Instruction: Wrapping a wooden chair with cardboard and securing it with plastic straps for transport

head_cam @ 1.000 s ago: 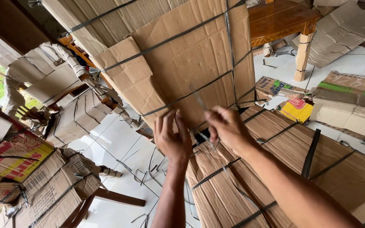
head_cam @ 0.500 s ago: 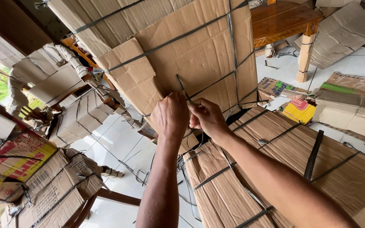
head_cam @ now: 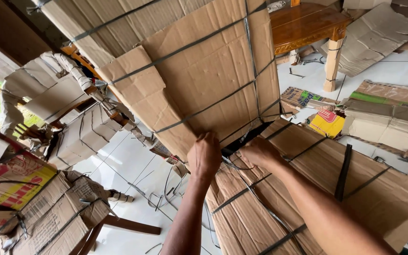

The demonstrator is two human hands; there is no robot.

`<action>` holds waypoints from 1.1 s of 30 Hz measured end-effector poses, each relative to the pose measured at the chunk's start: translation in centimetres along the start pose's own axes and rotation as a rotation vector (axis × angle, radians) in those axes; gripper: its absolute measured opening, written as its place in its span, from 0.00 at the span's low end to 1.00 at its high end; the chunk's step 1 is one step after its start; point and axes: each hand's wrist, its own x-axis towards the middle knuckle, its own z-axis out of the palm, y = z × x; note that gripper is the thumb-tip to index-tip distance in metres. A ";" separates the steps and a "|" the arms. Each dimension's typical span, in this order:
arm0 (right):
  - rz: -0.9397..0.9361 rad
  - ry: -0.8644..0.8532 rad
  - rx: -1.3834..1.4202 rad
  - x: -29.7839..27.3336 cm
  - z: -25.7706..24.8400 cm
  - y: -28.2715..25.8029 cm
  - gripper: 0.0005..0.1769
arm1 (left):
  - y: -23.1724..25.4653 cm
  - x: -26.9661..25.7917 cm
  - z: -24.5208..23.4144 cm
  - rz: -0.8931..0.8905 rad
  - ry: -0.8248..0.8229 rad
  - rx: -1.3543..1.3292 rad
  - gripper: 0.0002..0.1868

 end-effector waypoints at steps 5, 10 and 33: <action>-0.013 0.078 -0.036 -2.0 -0.1 -0.2 0.16 | 1.5 0.4 -1.2 -0.116 -0.155 0.161 0.15; -0.197 0.016 0.664 1.0 3.1 1.5 0.12 | 1.4 0.5 0.1 -0.128 -0.126 0.219 0.18; -0.201 0.115 0.335 -2.7 -0.5 -2.9 0.10 | 3.4 -0.8 1.5 -0.340 0.319 -0.495 0.05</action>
